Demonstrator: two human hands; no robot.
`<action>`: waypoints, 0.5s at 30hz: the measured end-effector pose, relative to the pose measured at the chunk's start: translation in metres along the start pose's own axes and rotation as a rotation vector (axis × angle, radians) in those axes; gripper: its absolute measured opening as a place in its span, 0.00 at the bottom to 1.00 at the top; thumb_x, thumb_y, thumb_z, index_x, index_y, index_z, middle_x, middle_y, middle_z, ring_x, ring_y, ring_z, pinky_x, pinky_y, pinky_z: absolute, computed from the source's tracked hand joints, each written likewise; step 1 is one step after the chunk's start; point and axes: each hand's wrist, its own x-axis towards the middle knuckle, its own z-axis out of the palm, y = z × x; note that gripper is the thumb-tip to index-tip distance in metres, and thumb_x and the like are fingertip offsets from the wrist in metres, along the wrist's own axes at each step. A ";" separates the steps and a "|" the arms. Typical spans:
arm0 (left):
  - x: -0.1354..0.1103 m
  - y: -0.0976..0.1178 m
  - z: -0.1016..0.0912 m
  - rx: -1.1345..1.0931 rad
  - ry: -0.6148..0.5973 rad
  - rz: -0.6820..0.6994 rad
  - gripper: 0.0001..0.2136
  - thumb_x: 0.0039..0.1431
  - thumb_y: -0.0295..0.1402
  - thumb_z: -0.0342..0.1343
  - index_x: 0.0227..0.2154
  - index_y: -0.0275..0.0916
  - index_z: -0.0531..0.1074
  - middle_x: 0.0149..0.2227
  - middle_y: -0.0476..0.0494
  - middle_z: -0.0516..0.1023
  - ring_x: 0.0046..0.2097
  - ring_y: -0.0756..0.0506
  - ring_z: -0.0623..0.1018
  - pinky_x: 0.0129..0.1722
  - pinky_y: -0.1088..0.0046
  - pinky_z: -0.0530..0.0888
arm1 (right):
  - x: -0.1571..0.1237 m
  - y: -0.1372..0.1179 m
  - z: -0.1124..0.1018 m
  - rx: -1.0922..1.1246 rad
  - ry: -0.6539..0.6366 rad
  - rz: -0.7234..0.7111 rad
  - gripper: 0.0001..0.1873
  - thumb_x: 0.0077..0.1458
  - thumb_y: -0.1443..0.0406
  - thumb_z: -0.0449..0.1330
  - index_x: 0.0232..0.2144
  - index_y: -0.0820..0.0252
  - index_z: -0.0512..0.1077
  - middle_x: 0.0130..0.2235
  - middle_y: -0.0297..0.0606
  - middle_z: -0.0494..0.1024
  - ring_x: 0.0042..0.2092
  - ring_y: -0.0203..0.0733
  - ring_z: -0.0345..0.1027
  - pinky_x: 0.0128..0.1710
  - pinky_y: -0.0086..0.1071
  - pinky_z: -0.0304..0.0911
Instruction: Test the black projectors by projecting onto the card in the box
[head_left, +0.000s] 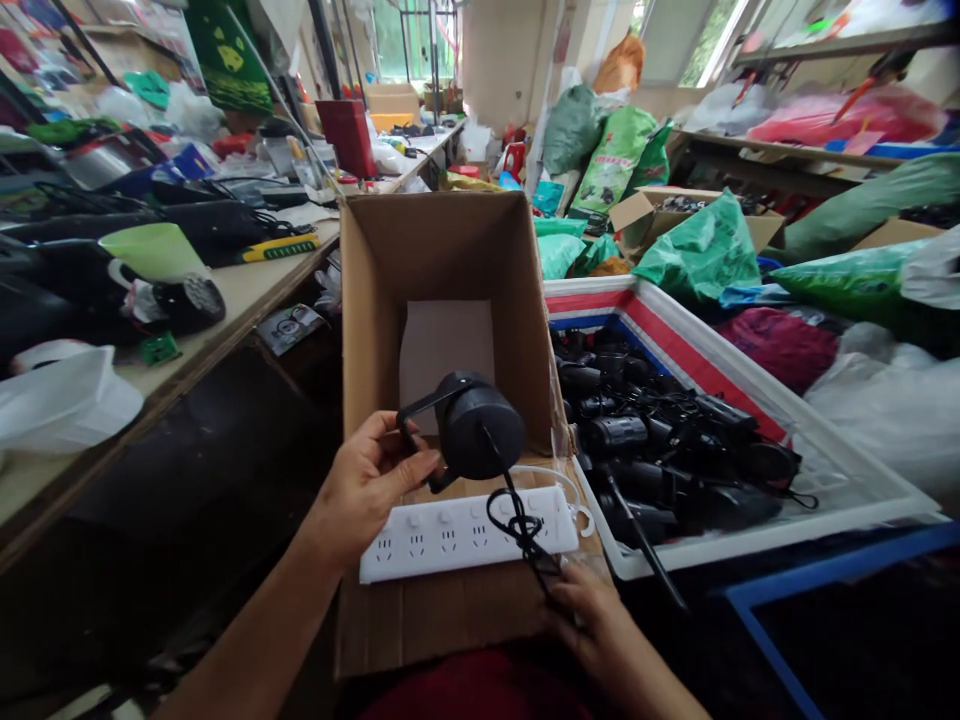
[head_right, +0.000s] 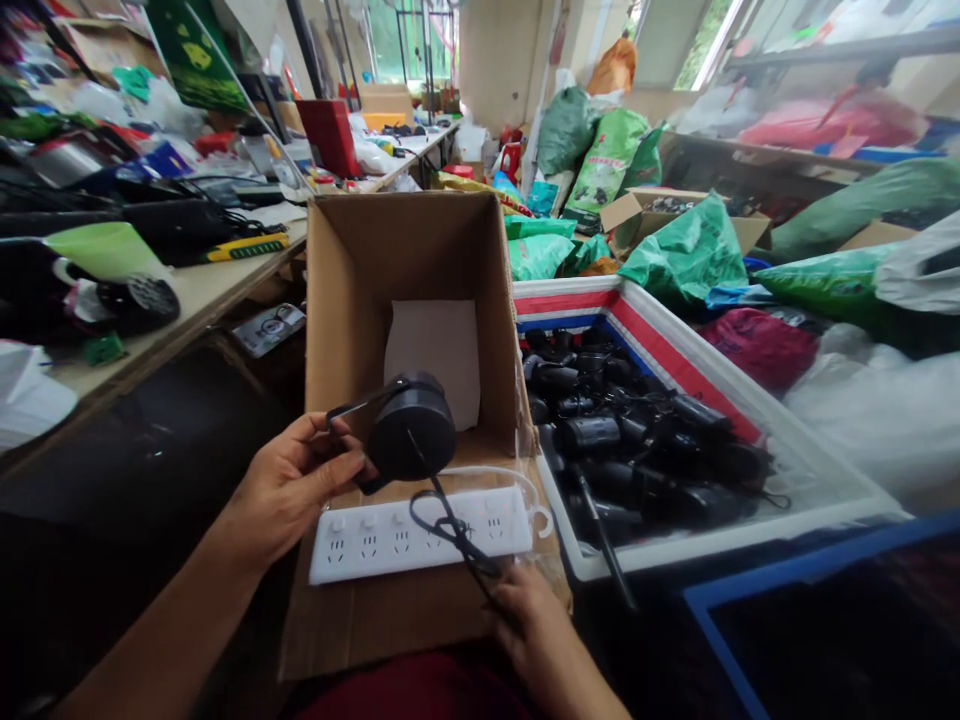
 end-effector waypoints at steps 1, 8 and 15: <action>0.000 0.003 -0.003 0.027 0.010 0.023 0.15 0.47 0.33 0.67 0.33 0.37 0.65 0.27 0.55 0.73 0.30 0.51 0.78 0.31 0.77 0.75 | 0.003 0.001 -0.010 -0.055 0.013 -0.003 0.10 0.52 0.61 0.58 0.24 0.58 0.76 0.35 0.45 0.78 0.38 0.50 0.73 0.38 0.40 0.69; 0.015 0.002 -0.013 0.051 0.033 0.043 0.16 0.50 0.32 0.64 0.38 0.38 0.64 0.27 0.54 0.75 0.29 0.51 0.78 0.29 0.77 0.76 | 0.034 -0.004 -0.040 0.070 0.389 0.075 0.15 0.54 0.54 0.57 0.31 0.60 0.74 0.26 0.38 0.76 0.26 0.42 0.70 0.27 0.33 0.66; 0.023 -0.016 -0.013 -0.034 -0.003 -0.122 0.19 0.48 0.32 0.62 0.41 0.37 0.61 0.26 0.51 0.76 0.28 0.49 0.77 0.28 0.74 0.75 | 0.058 -0.002 -0.032 0.036 0.360 -0.061 0.10 0.54 0.61 0.55 0.29 0.61 0.73 0.25 0.38 0.75 0.27 0.41 0.70 0.27 0.32 0.66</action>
